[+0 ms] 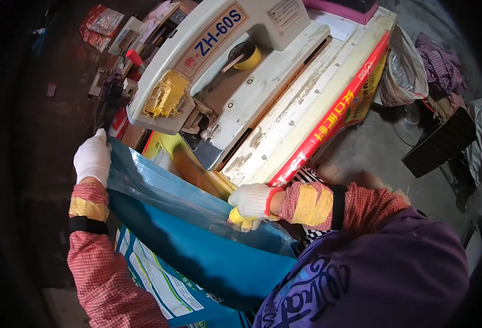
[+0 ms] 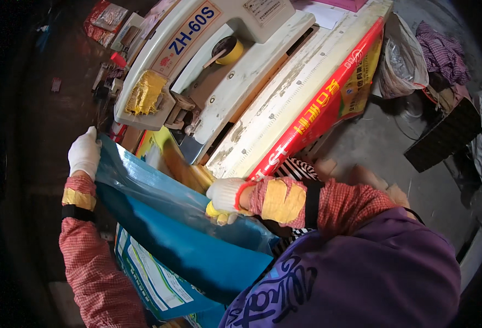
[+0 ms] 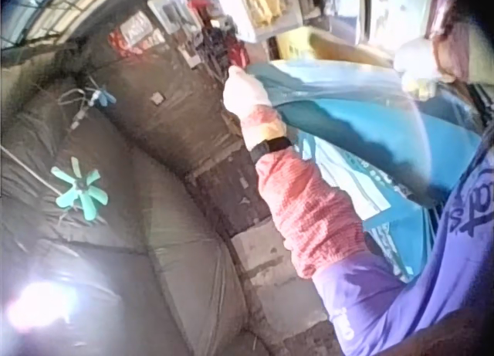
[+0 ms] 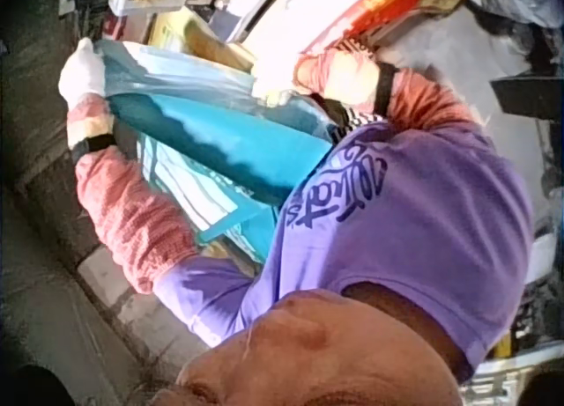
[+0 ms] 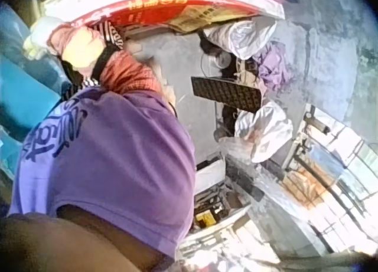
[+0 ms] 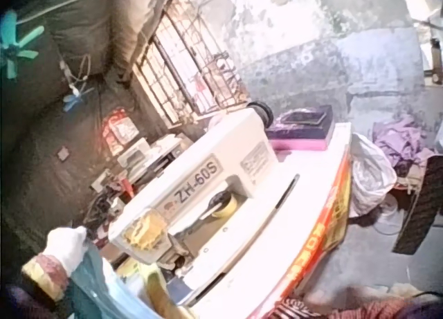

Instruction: The person inserts a plastic liner into a large green bag, folds the top edge over, and feeds it through a sewing machine before stacking it. They repeat this process for a second bag and liner.

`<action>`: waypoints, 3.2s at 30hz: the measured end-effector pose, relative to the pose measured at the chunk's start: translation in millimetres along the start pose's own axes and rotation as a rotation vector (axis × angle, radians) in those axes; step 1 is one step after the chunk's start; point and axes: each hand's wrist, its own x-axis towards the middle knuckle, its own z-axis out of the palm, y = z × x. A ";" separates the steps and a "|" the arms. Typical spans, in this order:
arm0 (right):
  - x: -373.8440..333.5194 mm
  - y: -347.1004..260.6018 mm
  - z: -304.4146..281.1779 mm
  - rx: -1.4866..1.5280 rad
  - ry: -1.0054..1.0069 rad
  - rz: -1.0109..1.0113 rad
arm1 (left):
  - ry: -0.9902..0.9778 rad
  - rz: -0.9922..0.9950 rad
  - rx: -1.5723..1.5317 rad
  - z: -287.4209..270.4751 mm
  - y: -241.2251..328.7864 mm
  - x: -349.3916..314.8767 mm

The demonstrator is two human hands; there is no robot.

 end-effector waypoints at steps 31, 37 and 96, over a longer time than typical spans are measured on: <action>-99.9 74.1 -4.2 0.077 0.600 -0.110 | 0.529 0.435 -0.784 209.6 130.8 31.6; -106.5 57.0 -13.4 -0.388 0.526 0.129 | 0.337 0.478 -0.912 199.9 127.9 29.6; 102.1 -92.2 -98.2 -1.655 -0.105 -0.113 | -0.812 0.305 -0.907 -42.7 117.6 -40.9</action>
